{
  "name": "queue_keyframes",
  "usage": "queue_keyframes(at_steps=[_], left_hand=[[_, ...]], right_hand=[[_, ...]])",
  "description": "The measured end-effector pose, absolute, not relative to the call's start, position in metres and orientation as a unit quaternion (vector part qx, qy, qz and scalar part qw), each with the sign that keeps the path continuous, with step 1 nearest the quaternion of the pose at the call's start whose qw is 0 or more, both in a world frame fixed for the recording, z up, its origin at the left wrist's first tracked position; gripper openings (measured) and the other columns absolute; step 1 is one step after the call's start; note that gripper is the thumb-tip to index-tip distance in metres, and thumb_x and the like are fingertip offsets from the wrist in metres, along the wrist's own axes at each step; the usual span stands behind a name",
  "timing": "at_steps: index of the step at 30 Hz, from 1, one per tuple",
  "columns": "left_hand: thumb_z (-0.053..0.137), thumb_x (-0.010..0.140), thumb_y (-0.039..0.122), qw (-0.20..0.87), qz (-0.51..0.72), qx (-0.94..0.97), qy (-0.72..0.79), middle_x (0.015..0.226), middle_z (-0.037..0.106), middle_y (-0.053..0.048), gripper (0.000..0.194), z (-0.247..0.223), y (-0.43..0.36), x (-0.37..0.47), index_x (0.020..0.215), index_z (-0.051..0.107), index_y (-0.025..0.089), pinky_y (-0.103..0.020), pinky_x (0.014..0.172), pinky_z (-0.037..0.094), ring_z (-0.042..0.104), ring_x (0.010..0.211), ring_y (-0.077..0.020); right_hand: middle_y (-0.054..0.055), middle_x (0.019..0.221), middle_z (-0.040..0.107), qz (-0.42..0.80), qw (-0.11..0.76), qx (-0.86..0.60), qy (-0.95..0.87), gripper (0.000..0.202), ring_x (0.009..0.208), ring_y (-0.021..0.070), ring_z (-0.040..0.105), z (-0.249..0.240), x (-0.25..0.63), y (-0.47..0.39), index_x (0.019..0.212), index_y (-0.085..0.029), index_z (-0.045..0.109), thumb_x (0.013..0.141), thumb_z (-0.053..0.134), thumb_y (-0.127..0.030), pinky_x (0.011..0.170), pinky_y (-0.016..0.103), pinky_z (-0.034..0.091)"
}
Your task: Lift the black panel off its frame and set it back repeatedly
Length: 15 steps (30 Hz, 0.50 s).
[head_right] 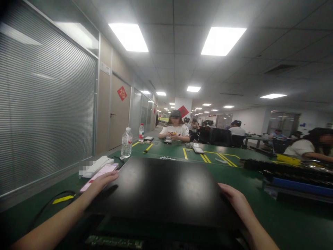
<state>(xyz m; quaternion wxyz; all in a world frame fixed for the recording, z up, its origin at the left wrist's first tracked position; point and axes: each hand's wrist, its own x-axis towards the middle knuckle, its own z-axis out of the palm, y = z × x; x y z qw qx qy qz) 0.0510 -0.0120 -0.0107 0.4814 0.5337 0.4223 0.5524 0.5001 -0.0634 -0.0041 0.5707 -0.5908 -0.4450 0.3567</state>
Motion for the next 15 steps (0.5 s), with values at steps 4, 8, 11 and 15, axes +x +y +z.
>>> queue_keyframes(at_steps=[4,8,11,15], left_hand=[[0.061,0.064,0.037,0.446,0.552,0.539,0.454,0.083,0.073,-0.005,0.033,-0.014,-0.007,0.049,0.088,0.069,0.016,-0.038,0.083,0.046,0.064,0.089,-0.0273],[0.063,0.060,0.040,0.443,0.545,0.544,0.459,0.087,0.073,-0.006,0.041,-0.019,-0.005,0.053,0.092,0.068,0.015,-0.040,0.083,0.046,0.064,0.091,-0.0287],[0.067,0.055,0.042,0.472,0.545,0.545,0.428,0.090,0.073,-0.007,0.049,-0.022,-0.004,0.055,0.096,0.067,0.015,-0.039,0.084,0.046,0.064,0.090,-0.0288],[0.066,0.055,0.044,0.491,0.539,0.533,0.429,0.088,0.073,-0.007,0.050,-0.024,0.000,0.052,0.096,0.068,0.015,-0.041,0.085,0.046,0.064,0.092,-0.0298]], right_hand=[[0.004,0.077,0.071,0.420,0.630,-0.523,-0.391,0.025,0.079,0.0278,0.065,0.001,0.498,-0.069,0.077,-0.021,0.068,0.056,0.063,-0.033,0.067,0.036,0.053],[-0.003,0.073,0.071,0.381,0.677,-0.508,-0.373,0.035,0.078,0.0237,0.066,-0.006,0.504,-0.069,0.082,-0.027,0.065,0.048,0.068,-0.019,0.066,0.029,0.053],[0.002,0.073,0.070,0.418,0.628,-0.538,-0.376,0.023,0.079,0.0248,0.065,-0.006,0.505,-0.070,0.077,-0.023,0.065,0.058,0.064,-0.036,0.066,0.030,0.053],[0.009,0.074,0.070,0.533,0.529,-0.549,-0.366,0.042,0.082,0.0266,0.065,0.002,0.493,-0.078,0.070,-0.020,0.065,0.069,0.046,-0.058,0.067,0.034,0.052]])
